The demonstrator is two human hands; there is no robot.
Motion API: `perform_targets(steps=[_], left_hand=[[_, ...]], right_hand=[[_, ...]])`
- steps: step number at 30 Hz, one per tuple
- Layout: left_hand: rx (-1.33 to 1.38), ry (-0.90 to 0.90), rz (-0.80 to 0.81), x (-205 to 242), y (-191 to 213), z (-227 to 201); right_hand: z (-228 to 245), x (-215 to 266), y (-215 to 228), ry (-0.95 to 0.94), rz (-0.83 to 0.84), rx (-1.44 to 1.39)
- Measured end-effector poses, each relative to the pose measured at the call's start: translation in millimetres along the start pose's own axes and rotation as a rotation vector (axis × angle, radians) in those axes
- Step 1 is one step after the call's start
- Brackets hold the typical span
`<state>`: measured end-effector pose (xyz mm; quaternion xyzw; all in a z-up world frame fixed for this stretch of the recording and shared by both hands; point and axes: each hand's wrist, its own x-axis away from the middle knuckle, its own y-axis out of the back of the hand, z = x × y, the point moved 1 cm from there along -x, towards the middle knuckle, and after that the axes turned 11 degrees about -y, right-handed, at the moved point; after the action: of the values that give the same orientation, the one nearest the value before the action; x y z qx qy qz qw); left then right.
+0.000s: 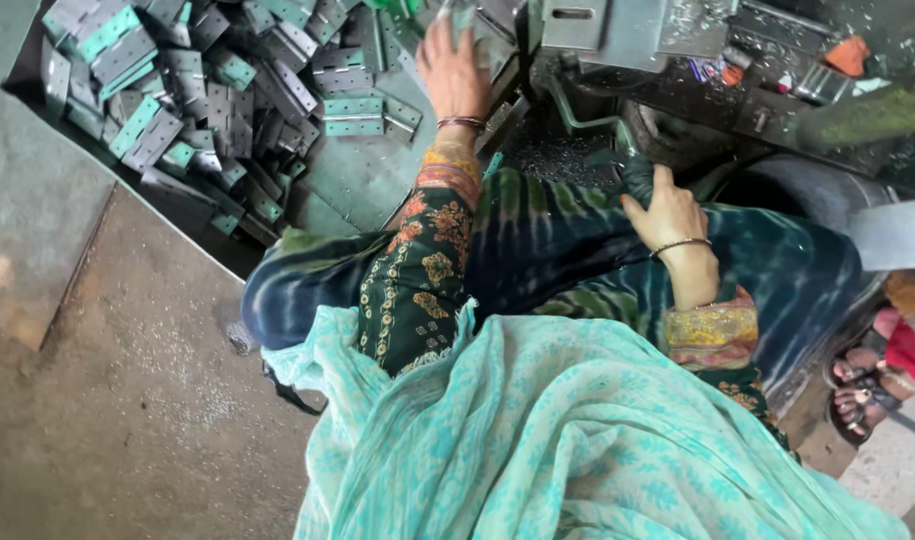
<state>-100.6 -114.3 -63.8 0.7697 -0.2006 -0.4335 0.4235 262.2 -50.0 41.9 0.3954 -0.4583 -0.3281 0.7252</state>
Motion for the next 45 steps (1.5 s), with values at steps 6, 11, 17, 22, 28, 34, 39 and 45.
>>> perform_targets(steps=[6,11,17,22,28,34,39,45], left_hand=[[-0.099,0.768,0.054,69.2,-14.5,64.6],[0.007,1.425,-0.210,79.2,-21.2,99.2],[0.187,1.548,-0.555,87.0,-30.2,142.4],[0.302,1.605,-0.792,80.8,-40.0,160.6],[0.682,1.327,-0.956,30.6,-33.6,125.8],[1.396,0.740,-0.662,-25.2,-8.4,10.8],[1.693,0.619,-0.423,-33.3,-26.1,-103.3],[0.910,0.308,-0.150,-22.6,-7.4,-164.7]], right_hand=[[4.5,6.9,6.2,-0.043,0.016,0.031],[1.3,1.6,4.9,-0.043,0.016,0.059],[1.7,2.4,4.1,-0.037,0.013,0.040],[0.0,-0.1,3.3,-0.057,0.032,0.023],[1.2,0.6,0.2,-0.046,0.027,0.003],[-0.5,-0.3,-5.4,-0.036,0.037,0.010],[-0.6,-0.7,-7.9,-0.021,0.025,0.015],[1.4,1.9,-6.2,-0.003,0.000,-0.033]])
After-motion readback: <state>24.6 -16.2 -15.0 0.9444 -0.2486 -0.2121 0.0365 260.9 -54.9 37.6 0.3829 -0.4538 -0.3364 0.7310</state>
